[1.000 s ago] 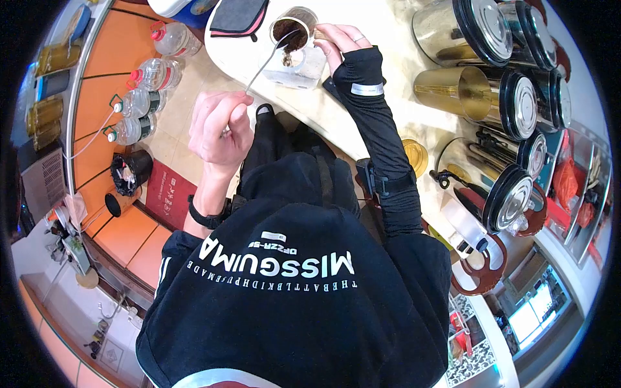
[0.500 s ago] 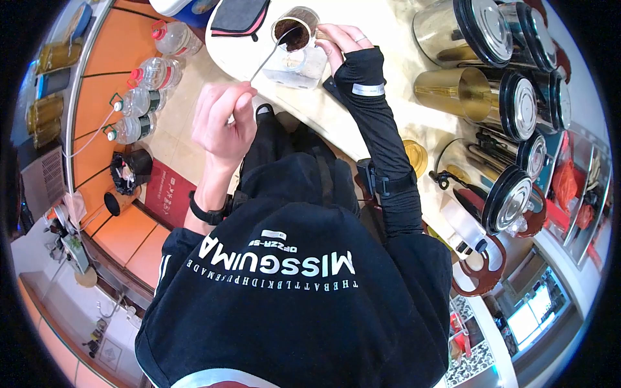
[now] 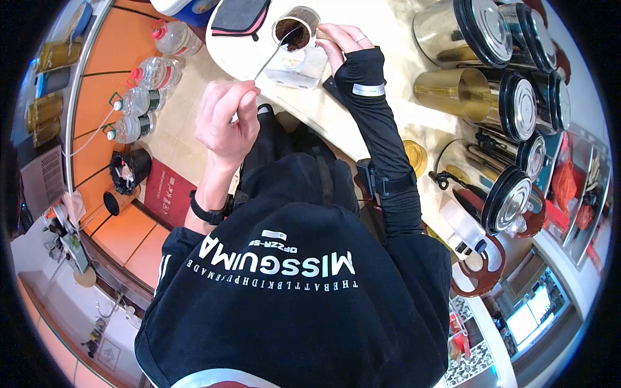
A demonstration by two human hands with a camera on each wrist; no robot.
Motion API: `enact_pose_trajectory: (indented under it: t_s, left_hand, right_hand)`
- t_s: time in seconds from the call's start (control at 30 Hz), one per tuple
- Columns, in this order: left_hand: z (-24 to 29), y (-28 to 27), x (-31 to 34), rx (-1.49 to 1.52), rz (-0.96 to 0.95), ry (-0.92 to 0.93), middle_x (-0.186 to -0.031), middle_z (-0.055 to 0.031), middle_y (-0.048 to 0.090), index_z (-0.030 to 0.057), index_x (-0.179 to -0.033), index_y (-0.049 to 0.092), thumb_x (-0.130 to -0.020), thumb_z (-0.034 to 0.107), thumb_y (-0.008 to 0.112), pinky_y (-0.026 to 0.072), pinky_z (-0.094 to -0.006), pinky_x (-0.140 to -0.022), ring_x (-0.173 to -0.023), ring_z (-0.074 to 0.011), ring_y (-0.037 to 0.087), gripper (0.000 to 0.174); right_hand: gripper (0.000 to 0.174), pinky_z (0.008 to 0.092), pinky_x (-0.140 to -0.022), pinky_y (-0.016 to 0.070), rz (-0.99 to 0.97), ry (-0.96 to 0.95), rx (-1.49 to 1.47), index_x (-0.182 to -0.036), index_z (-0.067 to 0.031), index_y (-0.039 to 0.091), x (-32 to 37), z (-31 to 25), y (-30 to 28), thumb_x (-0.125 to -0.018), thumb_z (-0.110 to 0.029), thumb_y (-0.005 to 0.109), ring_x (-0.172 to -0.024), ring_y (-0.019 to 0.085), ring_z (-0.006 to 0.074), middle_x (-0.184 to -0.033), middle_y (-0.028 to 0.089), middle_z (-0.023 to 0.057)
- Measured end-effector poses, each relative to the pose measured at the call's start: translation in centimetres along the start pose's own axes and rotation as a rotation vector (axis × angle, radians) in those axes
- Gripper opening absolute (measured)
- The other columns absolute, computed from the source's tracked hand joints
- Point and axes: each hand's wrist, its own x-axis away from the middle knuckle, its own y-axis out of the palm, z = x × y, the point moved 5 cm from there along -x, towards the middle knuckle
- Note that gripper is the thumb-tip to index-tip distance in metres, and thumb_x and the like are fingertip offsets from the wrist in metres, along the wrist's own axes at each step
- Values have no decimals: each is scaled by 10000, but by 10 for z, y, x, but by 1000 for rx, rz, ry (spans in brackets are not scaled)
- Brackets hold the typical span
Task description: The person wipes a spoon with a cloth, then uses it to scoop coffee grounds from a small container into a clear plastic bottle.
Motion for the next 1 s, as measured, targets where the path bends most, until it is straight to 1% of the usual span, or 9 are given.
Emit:
enact_pose_trajectory:
  t_s: [0.13, 0.23, 0.37, 0.53, 0.67, 0.73, 0.87, 1.0]
  left_hand:
    - [6, -8, 4, 4, -5, 5, -790, -94, 663, 3, -937, 672, -847, 39, 742, 503, -328, -590, -668, -245, 625, 120]
    - [8, -9, 3, -8, 3, 28, -794, -90, 664, 5, -936, 677, -839, 36, 745, 507, -325, -594, -672, -242, 626, 123]
    - [3, -3, -5, -20, 11, 46, -794, -81, 665, 13, -942, 686, -830, 36, 751, 512, -324, -596, -673, -234, 627, 132]
    - [-1, 3, 3, -25, 3, 53, -811, -76, 668, 19, -948, 688, -824, 36, 757, 513, -324, -596, -680, -230, 627, 144]
    - [4, -1, 5, -33, -15, 49, -826, -77, 672, 21, -960, 688, -822, 32, 757, 514, -324, -597, -691, -230, 630, 155]
    - [5, -3, 3, -11, 12, 65, -824, -77, 672, 21, -964, 689, -820, 29, 758, 515, -324, -598, -694, -230, 630, 160]
    - [1, -3, -2, -19, 37, 60, -819, -74, 672, 21, -965, 692, -811, 21, 761, 517, -325, -598, -689, -229, 626, 168]
    - [-4, 2, -1, -15, 10, 82, -813, -75, 670, 20, -960, 693, -804, 16, 764, 516, -324, -594, -680, -228, 623, 171]
  right_hand:
    - [248, 345, -729, 570, 4, -18, 27, -1098, -117, 725, 0, -1, 0, -851, -124, 745, -845, 712, 262, -1004, 713, 100]
    - [250, 295, -733, 567, -7, -7, 37, -1114, -103, 733, 0, -3, -2, -864, -87, 737, -836, 726, 203, -990, 728, 94]
    - [250, 293, -724, 566, -2, -11, 24, -1111, -99, 733, -1, -4, -2, -862, -92, 743, -828, 725, 200, -984, 728, 94]
    - [251, 289, -717, 565, -8, 9, 35, -1114, -93, 733, -1, -5, -2, -864, -94, 745, -822, 724, 192, -979, 728, 95]
    - [249, 286, -717, 565, -1, 8, 12, -1115, -93, 733, 1, 0, -1, -866, -93, 741, -821, 724, 184, -983, 727, 92]
    - [246, 285, -718, 565, -11, 27, 0, -1116, -91, 732, 1, 0, 0, -869, -94, 738, -821, 723, 181, -985, 727, 91]
    - [245, 286, -717, 565, 3, 1, 17, -1118, -103, 733, 0, -4, -2, -873, -98, 734, -822, 724, 186, -987, 726, 92]
    - [246, 291, -714, 565, 11, -13, 19, -1118, -119, 735, 0, -3, 0, -872, -106, 736, -823, 725, 194, -984, 726, 93]
